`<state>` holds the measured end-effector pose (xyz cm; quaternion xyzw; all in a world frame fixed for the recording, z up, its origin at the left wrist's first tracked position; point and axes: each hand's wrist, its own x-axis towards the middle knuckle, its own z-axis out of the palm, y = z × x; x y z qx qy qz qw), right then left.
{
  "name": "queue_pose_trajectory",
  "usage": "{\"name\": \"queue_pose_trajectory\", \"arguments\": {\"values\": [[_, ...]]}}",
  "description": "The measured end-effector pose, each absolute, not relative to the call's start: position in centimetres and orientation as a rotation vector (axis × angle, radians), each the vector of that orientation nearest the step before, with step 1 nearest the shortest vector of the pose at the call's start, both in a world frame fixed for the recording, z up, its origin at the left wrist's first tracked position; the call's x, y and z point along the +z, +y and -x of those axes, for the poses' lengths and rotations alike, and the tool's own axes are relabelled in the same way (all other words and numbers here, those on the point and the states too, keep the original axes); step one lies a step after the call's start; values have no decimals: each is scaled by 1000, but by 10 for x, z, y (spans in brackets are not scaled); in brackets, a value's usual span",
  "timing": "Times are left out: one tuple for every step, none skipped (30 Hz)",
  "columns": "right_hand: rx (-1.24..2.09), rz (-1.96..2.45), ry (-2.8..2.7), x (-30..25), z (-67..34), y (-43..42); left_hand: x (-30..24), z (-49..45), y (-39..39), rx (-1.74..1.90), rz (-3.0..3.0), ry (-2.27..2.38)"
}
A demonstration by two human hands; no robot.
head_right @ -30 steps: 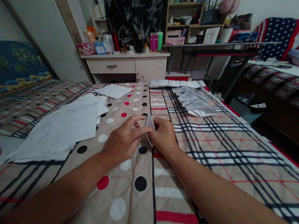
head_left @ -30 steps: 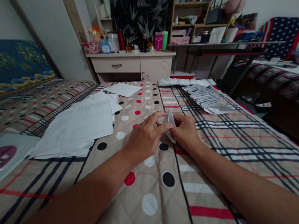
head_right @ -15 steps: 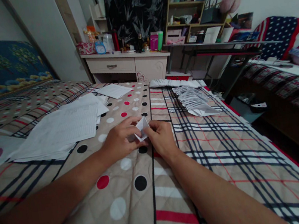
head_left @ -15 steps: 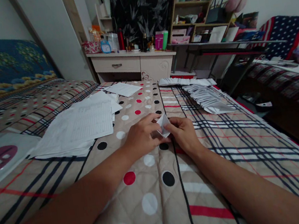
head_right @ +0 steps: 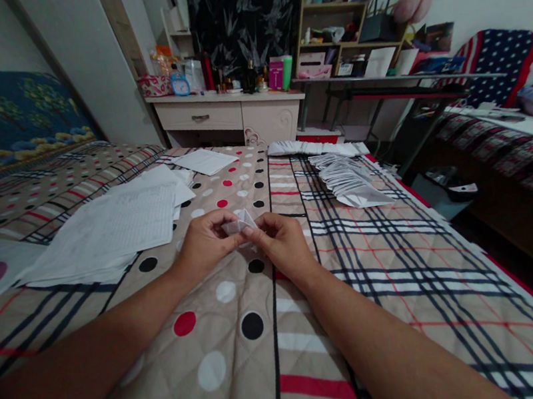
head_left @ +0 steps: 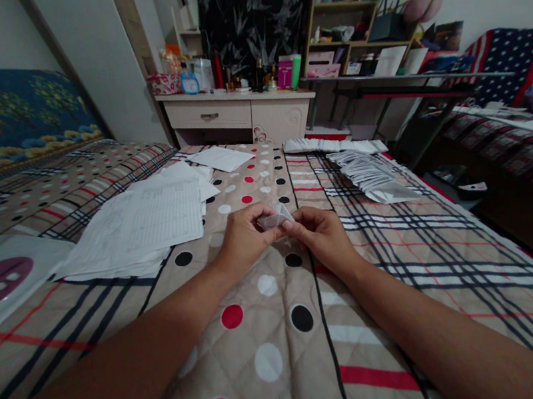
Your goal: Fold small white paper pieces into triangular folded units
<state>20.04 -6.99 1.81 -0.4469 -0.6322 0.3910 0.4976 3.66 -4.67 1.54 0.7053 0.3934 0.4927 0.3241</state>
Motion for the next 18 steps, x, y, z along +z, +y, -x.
{"name": "queue_pose_trajectory", "arguments": {"values": [[966,1079,-1520,18,-200,-70,15,-36,-47,1309,-1852,1038],[977,1079,-1510,17,-200,-69,16,-36,-48,1314,-1848,1038],[982,1083,-1503,18,-200,-69,17,-36,-49,1304,-1836,1032],[983,1090,-1495,18,-200,-69,17,-36,-49,1279,-1819,1018],[980,1099,-1487,18,-200,-70,18,-37,-50,1250,-1797,998],[975,1108,-1477,19,-201,-70,19,-37,-50,1232,-1775,973],[972,1116,-1469,19,-201,-70,19,-37,-50,1226,-1755,950],[967,1120,-1465,20,-201,-70,20,-37,-49,1229,-1740,933],[959,1119,-1466,20,-201,-70,19,-37,-48,1242,-1730,925],[948,1116,-1473,20,-201,-71,19,-38,-47,1258,-1724,925],[934,1112,-1486,20,-201,-71,18,-38,-47,1269,-1722,932],[917,1110,-1500,20,-201,-71,17,-38,-46,1276,-1719,942],[898,1111,-1515,20,-201,-71,17,-37,-45,1285,-1716,952],[876,1117,-1531,20,-201,-72,16,-37,-45,1298,-1719,964],[851,1127,-1548,20,-201,-72,16,-37,-45,1312,-1730,977],[820,1140,-1565,19,-201,-73,16,-37,-46,1326,-1751,990],[784,1154,-1584,19,-202,-73,16,-37,-47,1339,-1784,1005],[740,1168,-1604,19,-202,-74,17,-37,-48,1346,-1826,1022]]}}
